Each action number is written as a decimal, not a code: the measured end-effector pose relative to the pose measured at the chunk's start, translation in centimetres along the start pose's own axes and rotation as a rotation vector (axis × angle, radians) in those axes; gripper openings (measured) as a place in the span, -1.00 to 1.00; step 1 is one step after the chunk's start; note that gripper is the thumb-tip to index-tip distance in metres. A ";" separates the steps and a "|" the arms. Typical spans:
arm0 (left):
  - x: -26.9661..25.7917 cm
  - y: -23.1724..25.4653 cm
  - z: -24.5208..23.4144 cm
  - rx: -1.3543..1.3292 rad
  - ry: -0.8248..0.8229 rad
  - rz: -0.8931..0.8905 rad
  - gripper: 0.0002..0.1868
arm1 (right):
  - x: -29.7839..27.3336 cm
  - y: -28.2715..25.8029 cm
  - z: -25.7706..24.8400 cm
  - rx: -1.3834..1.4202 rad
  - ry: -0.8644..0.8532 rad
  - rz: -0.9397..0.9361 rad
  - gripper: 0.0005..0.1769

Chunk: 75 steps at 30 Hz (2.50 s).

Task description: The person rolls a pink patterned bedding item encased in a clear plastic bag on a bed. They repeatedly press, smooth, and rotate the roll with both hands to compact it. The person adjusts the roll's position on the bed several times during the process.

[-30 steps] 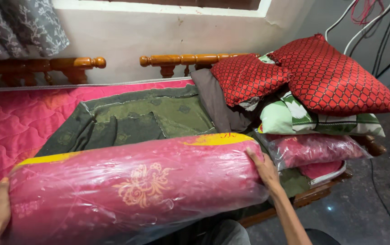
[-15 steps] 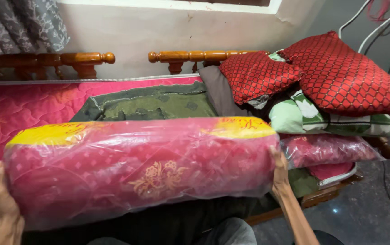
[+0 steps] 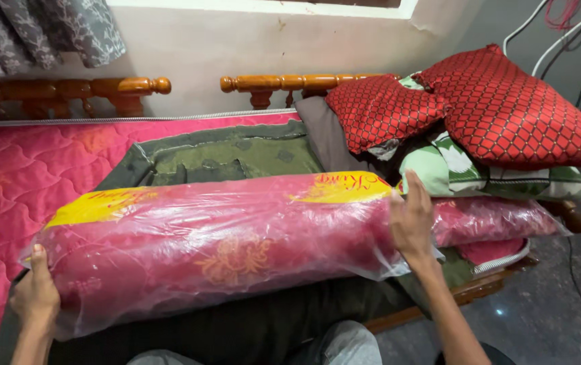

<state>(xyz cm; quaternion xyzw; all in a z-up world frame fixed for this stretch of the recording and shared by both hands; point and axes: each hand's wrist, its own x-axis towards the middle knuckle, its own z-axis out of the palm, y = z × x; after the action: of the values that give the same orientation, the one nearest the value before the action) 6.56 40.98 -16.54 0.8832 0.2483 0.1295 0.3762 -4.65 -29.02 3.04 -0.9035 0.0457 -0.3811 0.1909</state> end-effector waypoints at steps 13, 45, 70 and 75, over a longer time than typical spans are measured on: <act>-4.9 10.3 -5.3 0.110 0.443 0.338 -0.43 | -2.4 -0.1 8.1 -0.213 -0.178 -0.117 -0.38; -30.6 37.4 21.2 -0.133 0.032 1.192 -0.33 | -1.0 -3.5 9.7 0.247 -0.276 -0.088 -0.41; -22.9 32.6 11.5 0.078 0.106 1.066 -0.40 | 0.5 -6.7 8.5 -0.172 -0.316 -0.218 -0.33; -23.4 32.6 11.4 0.109 0.058 1.043 -0.40 | 1.3 -13.1 7.1 1.224 -0.406 0.127 -0.28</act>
<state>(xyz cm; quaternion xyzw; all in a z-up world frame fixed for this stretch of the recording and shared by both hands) 2.68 2.28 -1.57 0.9039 -0.2076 0.3106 0.2083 0.47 -15.01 4.35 -0.6810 -0.1635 -0.1475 0.6984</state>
